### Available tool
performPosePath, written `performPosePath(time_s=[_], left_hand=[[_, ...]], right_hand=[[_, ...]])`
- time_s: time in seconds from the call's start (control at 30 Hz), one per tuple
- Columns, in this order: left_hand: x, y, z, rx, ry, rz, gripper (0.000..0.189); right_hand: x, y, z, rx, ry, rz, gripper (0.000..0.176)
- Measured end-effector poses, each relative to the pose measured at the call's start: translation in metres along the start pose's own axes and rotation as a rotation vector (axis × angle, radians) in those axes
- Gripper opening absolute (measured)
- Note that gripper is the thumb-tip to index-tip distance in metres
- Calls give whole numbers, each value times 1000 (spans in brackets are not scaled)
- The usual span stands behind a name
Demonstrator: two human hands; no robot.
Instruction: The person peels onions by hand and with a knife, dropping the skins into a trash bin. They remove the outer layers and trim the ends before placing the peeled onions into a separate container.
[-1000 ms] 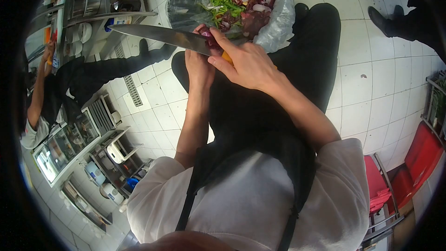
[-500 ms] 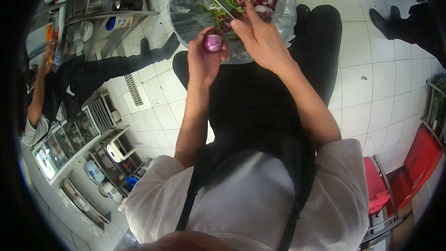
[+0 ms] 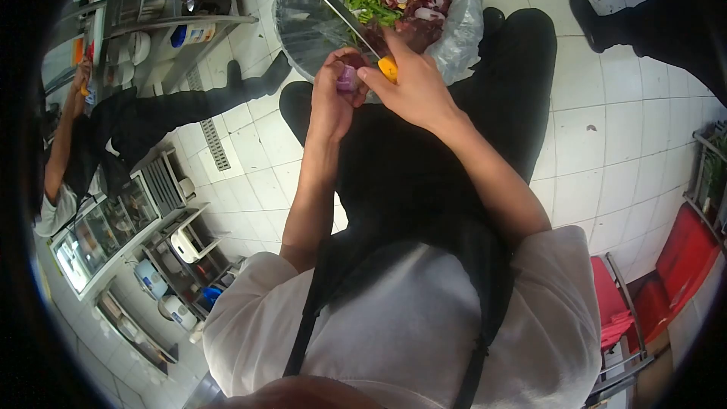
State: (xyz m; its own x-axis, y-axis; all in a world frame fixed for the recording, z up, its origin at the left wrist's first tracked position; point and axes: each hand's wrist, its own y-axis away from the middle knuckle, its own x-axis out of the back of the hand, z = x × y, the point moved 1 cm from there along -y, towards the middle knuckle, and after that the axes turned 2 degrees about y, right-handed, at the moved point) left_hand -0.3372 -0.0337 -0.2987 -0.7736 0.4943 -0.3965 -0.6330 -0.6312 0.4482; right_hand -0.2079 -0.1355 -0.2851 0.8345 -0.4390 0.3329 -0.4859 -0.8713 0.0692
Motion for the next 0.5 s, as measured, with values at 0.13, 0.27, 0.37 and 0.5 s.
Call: performPosePath(time_s=[0.13, 0.27, 0.37, 0.5], left_hand=[[-2, 2, 2, 14, -152, 3, 29], [10, 4, 0, 41, -225, -73, 24], [4, 7, 9, 13, -309, -46, 24], [10, 1, 6, -39, -335, -67, 29]], right_hand=[[-3, -7, -3, 99, 21, 21, 72], [-2, -9, -2, 96, 93, -58, 69], [-4, -11, 4, 85, 88, -67, 67], [-5, -18, 5, 65, 49, 0, 67]])
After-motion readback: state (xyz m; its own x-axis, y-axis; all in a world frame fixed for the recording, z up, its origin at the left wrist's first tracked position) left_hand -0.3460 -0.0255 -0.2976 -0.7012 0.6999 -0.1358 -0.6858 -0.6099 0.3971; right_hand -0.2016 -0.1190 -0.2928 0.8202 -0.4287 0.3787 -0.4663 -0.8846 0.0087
